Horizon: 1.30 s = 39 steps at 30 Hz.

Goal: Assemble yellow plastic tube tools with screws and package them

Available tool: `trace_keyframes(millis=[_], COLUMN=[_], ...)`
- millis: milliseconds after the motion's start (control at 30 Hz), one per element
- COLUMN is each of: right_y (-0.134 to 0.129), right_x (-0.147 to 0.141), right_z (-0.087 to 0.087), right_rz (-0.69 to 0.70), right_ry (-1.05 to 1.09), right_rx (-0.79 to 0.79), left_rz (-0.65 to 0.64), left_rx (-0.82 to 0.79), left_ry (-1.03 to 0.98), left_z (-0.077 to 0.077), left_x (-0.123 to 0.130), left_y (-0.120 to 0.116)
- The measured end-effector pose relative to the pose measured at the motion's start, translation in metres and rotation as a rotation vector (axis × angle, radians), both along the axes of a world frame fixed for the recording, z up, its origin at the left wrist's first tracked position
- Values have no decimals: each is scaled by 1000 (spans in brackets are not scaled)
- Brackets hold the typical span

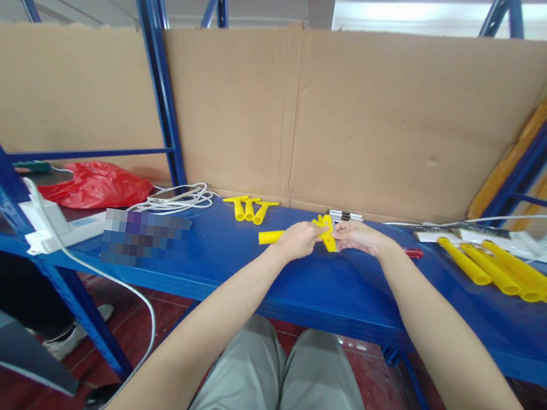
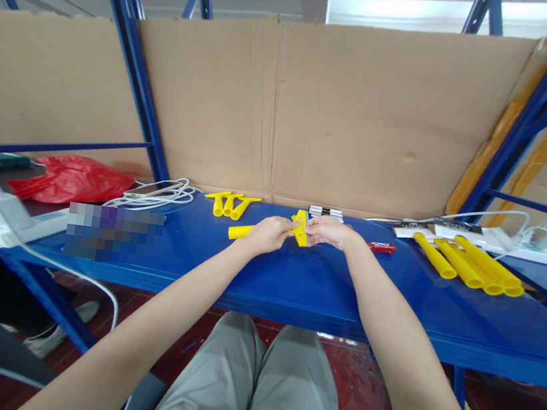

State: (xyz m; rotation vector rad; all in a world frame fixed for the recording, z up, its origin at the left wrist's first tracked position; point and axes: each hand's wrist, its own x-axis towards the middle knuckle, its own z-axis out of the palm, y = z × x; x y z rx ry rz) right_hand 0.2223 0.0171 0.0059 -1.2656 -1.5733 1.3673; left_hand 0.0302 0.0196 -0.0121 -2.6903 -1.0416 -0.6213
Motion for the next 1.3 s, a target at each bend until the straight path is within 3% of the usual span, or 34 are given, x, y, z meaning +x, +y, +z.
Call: trace_keyframes(millis=[500, 700, 1000, 1133, 1300], right_y=[-6, -11, -18, -11, 17], right_x=[-11, -16, -24, -17, 29], right_z=[2, 8, 15, 14, 0], right_rz=[85, 131, 108, -29, -510], right_ry=[-3, 29, 84, -39, -623], right_rx=[44, 84, 113, 232, 416], left_rz=[189, 254, 236, 255, 267], left_rx=[18, 52, 40, 5, -19], left_ry=[112, 32, -170, -262, -440], left_z=[13, 16, 14, 14, 15], left_x=[1, -4, -6, -8, -15], left_y=[-20, -18, -14, -7, 0])
